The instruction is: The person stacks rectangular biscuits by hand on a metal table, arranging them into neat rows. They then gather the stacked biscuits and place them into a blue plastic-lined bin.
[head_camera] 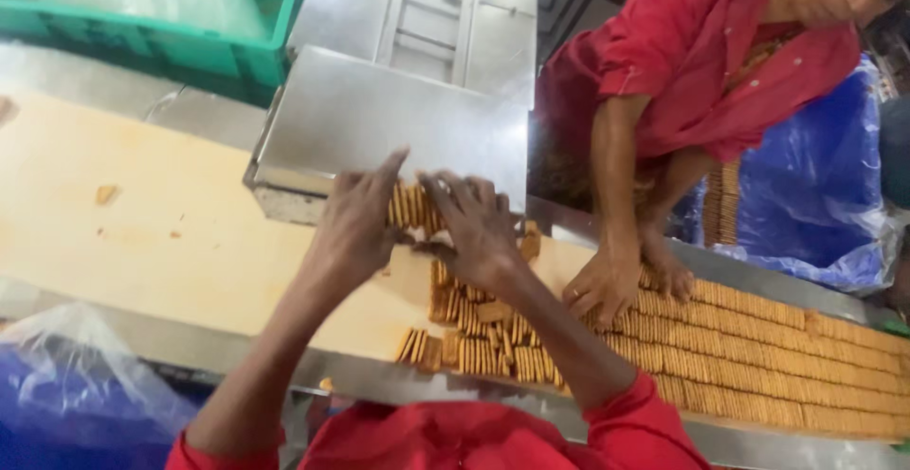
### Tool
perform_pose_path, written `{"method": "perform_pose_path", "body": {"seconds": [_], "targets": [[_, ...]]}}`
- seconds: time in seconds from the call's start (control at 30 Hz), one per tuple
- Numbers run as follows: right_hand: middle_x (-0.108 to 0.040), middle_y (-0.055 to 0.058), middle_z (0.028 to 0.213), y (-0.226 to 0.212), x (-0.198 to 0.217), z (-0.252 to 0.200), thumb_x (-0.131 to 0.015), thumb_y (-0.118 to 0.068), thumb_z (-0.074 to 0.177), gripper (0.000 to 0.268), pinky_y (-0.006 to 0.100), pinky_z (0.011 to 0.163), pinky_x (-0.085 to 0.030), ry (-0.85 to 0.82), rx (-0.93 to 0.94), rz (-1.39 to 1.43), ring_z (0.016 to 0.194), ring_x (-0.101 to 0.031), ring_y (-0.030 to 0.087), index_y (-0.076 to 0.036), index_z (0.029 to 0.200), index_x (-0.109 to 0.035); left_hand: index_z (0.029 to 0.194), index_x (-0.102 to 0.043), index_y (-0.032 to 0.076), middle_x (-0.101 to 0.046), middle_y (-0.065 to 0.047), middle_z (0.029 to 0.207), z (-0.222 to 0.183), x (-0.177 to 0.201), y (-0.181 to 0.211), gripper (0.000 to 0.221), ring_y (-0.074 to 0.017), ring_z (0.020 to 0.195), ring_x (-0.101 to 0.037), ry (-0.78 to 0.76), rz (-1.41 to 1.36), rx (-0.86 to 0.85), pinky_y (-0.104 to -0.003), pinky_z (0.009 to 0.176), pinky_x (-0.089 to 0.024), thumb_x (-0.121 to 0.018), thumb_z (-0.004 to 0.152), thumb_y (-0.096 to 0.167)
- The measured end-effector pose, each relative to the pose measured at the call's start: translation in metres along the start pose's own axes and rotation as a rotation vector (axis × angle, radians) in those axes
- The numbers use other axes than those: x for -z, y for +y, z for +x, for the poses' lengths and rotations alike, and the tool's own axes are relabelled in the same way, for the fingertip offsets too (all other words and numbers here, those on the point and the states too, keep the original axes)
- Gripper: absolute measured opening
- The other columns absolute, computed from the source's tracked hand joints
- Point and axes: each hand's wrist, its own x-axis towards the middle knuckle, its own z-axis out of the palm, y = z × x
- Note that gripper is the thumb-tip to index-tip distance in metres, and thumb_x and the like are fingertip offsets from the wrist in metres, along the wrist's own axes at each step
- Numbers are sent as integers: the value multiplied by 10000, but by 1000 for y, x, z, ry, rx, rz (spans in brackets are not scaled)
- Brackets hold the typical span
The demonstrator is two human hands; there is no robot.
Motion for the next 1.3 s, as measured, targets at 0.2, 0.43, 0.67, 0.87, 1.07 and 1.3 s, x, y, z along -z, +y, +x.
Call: {"method": "perform_pose_path", "body": {"seconds": [0.2,0.43,0.67,0.87,1.07,1.3], "targets": [[-387,70,1542,28,31,83,-773,-531,853,908,550,1118,-319,-15,31,17,1395,-352,313,-186,1553,-306,1541,-341,79,-630,-174,1281,102,3,-14,1080,-443,1117,-522,-141,16,25,-476,1029,-433,-901,620,150],[-434,33,1533,66,31,171,-765,-411,910,637,615,1040,-396,149,-1,35,1345,-398,343,-330,1463,-459,1411,-597,130,-624,-146,1302,125,-7,-57,661,-390,1159,-491,242,96,-75,-497,1020,-400,-841,797,129],[-498,-7,1468,58,30,181,-789,-313,791,735,571,1038,-348,90,134,19,1369,-400,277,-303,1449,-462,1261,-650,128,-602,-125,1303,122,-5,-58,504,-372,1217,-469,186,19,-45,-504,1022,-377,-843,796,146],[-443,13,1501,57,47,146,-789,-614,740,965,532,1095,-330,-11,51,46,1337,-388,285,-286,1547,-374,1385,-540,112,-593,-138,1349,123,-1,-54,688,-373,1255,-517,30,-202,-155,-488,1080,-400,-812,753,85],[-391,14,1552,58,48,142,-718,-734,739,986,580,1097,-343,-75,-81,-6,1409,-345,296,-276,1536,-358,1459,-496,86,-571,-171,1371,128,-3,-50,737,-397,1276,-518,66,-304,-222,-494,1083,-424,-799,787,61],[-451,48,1528,99,79,242,-840,-521,765,849,621,1134,-285,-16,-181,80,1415,-337,357,-256,1480,-467,1314,-587,105,-597,-149,1306,132,-19,-38,626,-403,1216,-472,234,1,-20,-548,1001,-359,-833,740,140]]}}
